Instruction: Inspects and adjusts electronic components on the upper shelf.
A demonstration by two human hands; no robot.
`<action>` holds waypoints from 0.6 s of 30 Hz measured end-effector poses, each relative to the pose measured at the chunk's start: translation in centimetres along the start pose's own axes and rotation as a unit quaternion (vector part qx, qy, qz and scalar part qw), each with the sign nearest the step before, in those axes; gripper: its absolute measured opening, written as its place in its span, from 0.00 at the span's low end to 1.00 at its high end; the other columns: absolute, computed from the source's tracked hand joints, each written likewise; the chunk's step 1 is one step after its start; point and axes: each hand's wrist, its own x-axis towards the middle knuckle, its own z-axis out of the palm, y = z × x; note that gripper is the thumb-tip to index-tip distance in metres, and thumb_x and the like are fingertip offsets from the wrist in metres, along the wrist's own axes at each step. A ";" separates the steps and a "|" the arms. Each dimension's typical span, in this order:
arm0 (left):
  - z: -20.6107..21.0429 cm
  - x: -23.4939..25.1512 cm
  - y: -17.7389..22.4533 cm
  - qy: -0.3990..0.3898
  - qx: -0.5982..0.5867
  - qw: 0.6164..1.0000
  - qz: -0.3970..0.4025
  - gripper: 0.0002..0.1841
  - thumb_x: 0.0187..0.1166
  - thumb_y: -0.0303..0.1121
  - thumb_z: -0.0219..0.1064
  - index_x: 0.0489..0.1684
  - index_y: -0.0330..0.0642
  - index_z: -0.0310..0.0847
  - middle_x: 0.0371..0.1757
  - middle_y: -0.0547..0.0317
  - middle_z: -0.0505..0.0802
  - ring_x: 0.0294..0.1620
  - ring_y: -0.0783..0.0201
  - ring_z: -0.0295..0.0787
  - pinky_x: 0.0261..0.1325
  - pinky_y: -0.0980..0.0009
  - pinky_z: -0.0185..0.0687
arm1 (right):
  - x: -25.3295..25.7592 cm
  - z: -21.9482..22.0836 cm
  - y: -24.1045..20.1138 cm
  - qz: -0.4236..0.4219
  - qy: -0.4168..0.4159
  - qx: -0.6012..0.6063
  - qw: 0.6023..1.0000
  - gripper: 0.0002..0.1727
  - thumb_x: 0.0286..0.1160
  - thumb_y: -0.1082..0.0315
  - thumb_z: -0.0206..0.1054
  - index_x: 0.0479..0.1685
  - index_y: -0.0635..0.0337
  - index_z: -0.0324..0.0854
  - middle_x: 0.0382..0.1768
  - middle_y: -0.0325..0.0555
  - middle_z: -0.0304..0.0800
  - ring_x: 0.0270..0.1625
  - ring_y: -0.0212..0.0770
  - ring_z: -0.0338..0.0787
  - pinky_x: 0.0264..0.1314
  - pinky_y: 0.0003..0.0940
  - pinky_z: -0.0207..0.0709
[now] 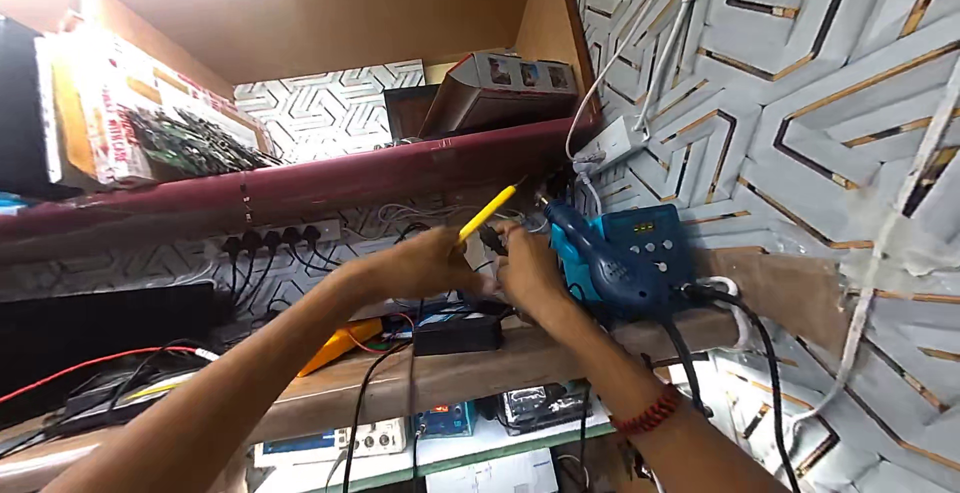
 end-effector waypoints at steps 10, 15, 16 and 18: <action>4.6 -4.6 -4.6 0.010 -0.229 0.973 -0.024 0.18 0.66 0.22 0.82 0.51 0.33 0.84 0.42 0.51 0.97 0.38 0.59 0.95 0.42 0.65 0.93 | -0.9 -1.8 -0.3 -0.019 -0.078 0.122 0.989 0.17 0.86 0.65 0.65 0.70 0.57 0.82 0.34 0.50 0.93 0.27 0.44 0.91 0.32 0.41 0.87; 4.0 -6.8 -6.3 0.135 -0.336 0.931 -0.046 0.18 0.64 0.16 0.79 0.49 0.31 0.79 0.46 0.42 0.96 0.40 0.54 0.96 0.42 0.63 0.93 | -0.5 -2.7 0.5 -0.104 -0.173 0.136 0.970 0.15 0.78 0.76 0.69 0.60 0.54 0.90 0.53 0.43 0.95 0.45 0.37 0.93 0.47 0.37 0.88; 3.8 -7.1 -6.5 0.136 -0.344 0.928 -0.042 0.18 0.64 0.15 0.80 0.49 0.31 0.79 0.48 0.41 0.96 0.41 0.53 0.96 0.42 0.62 0.93 | -0.5 -2.7 0.5 -0.114 -0.186 0.136 0.966 0.15 0.78 0.76 0.69 0.60 0.53 0.90 0.52 0.41 0.95 0.46 0.35 0.93 0.49 0.36 0.88; 3.6 -7.6 -6.6 0.121 -0.345 0.930 -0.037 0.19 0.63 0.15 0.80 0.50 0.31 0.79 0.49 0.41 0.96 0.42 0.53 0.96 0.43 0.62 0.93 | -0.7 -2.7 0.1 -0.134 -0.206 0.100 0.964 0.15 0.81 0.73 0.68 0.62 0.50 0.91 0.53 0.37 0.96 0.49 0.33 0.93 0.52 0.35 0.87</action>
